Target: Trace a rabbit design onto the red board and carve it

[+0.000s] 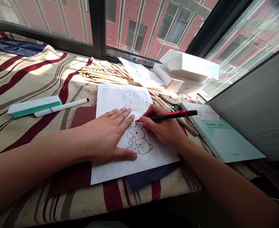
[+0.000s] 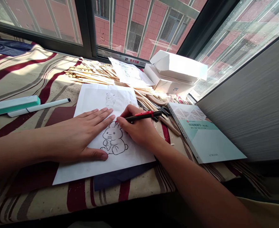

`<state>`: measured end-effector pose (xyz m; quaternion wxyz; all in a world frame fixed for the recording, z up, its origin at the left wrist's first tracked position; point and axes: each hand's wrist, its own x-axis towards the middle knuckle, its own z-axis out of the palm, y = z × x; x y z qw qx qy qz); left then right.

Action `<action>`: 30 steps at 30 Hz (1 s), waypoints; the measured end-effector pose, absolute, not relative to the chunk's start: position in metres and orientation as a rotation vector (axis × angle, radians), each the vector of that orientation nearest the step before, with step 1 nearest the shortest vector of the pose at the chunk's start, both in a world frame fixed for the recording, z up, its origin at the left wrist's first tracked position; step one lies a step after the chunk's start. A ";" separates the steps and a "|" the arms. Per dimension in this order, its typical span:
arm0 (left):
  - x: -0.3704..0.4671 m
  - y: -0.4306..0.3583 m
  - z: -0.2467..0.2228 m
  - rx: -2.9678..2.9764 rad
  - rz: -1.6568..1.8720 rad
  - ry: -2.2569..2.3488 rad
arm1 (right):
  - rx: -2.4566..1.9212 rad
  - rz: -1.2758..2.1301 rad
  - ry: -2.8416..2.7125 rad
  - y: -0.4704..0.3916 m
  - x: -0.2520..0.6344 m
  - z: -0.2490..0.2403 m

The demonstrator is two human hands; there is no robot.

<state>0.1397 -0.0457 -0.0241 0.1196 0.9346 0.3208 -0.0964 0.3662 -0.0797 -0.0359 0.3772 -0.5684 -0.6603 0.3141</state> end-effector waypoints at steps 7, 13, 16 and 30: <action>0.141 -0.046 -0.023 2.747 -0.392 0.956 | -1.502 0.753 -1.695 -0.080 0.367 -0.032; 0.142 -0.045 -0.025 2.764 -0.369 0.960 | -1.453 0.740 -1.721 -0.078 0.368 -0.035; 0.142 -0.045 -0.025 2.772 -0.383 0.963 | -1.447 0.731 -1.728 -0.078 0.368 -0.036; 0.141 -0.045 -0.025 2.758 -0.326 0.948 | -1.426 0.726 -1.718 -0.078 0.365 -0.035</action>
